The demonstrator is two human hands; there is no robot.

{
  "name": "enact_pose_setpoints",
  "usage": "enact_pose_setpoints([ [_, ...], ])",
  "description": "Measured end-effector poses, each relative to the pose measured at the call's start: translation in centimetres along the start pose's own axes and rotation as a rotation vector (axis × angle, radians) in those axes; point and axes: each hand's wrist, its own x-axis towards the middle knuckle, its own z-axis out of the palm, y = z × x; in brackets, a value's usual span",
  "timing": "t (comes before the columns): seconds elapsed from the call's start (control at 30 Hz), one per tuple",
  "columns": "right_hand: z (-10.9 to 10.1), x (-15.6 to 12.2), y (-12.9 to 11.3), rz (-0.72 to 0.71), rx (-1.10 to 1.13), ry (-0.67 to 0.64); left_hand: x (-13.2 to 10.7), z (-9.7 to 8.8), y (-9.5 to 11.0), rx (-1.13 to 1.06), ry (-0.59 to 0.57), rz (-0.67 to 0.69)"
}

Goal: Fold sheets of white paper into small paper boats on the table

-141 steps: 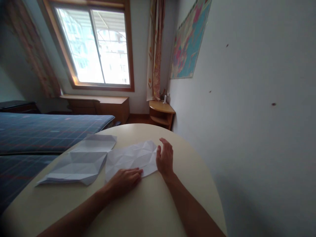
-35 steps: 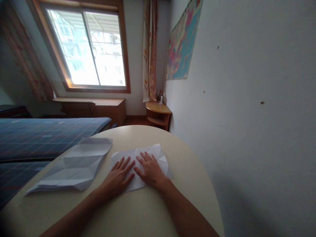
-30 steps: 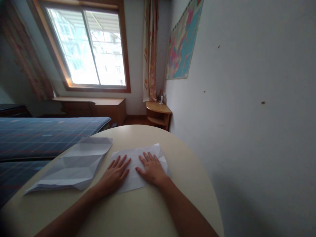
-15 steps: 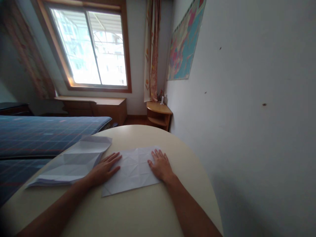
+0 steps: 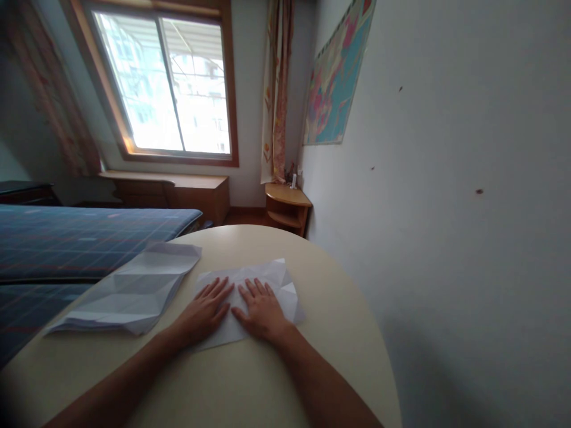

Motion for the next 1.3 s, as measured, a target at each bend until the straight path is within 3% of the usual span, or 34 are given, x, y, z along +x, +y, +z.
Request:
enact_pose_setpoints([
  [0.2,-1.5,0.2,4.8,0.275,-0.072,-0.003,-0.5,-0.4,0.2,0.051,-0.062,-0.127],
  [0.3,-2.2,0.0,5.6,0.365,-0.109,0.068,-0.6,-0.5,0.5,0.068,-0.057,-0.154],
  [0.47,-2.3,-0.7,2.2,0.316,-0.122,0.231,-0.7,-0.1,1.2,0.079,-0.026,-0.215],
  [0.57,-1.2,-1.4,-0.5,0.358,-0.025,0.19,-0.7,0.2,1.5,0.087,0.003,-0.259],
  [0.67,-0.1,-1.7,-1.7,0.403,0.027,0.12,-0.7,0.3,1.7,0.108,0.011,-0.292],
  [1.0,0.1,-1.1,-1.2,0.244,0.067,0.032,-0.7,0.4,1.7,0.095,0.032,-0.299],
  [1.3,-0.3,-1.2,-1.1,0.049,0.221,-0.023,-0.6,1.9,0.8,-0.014,0.233,-0.244],
])
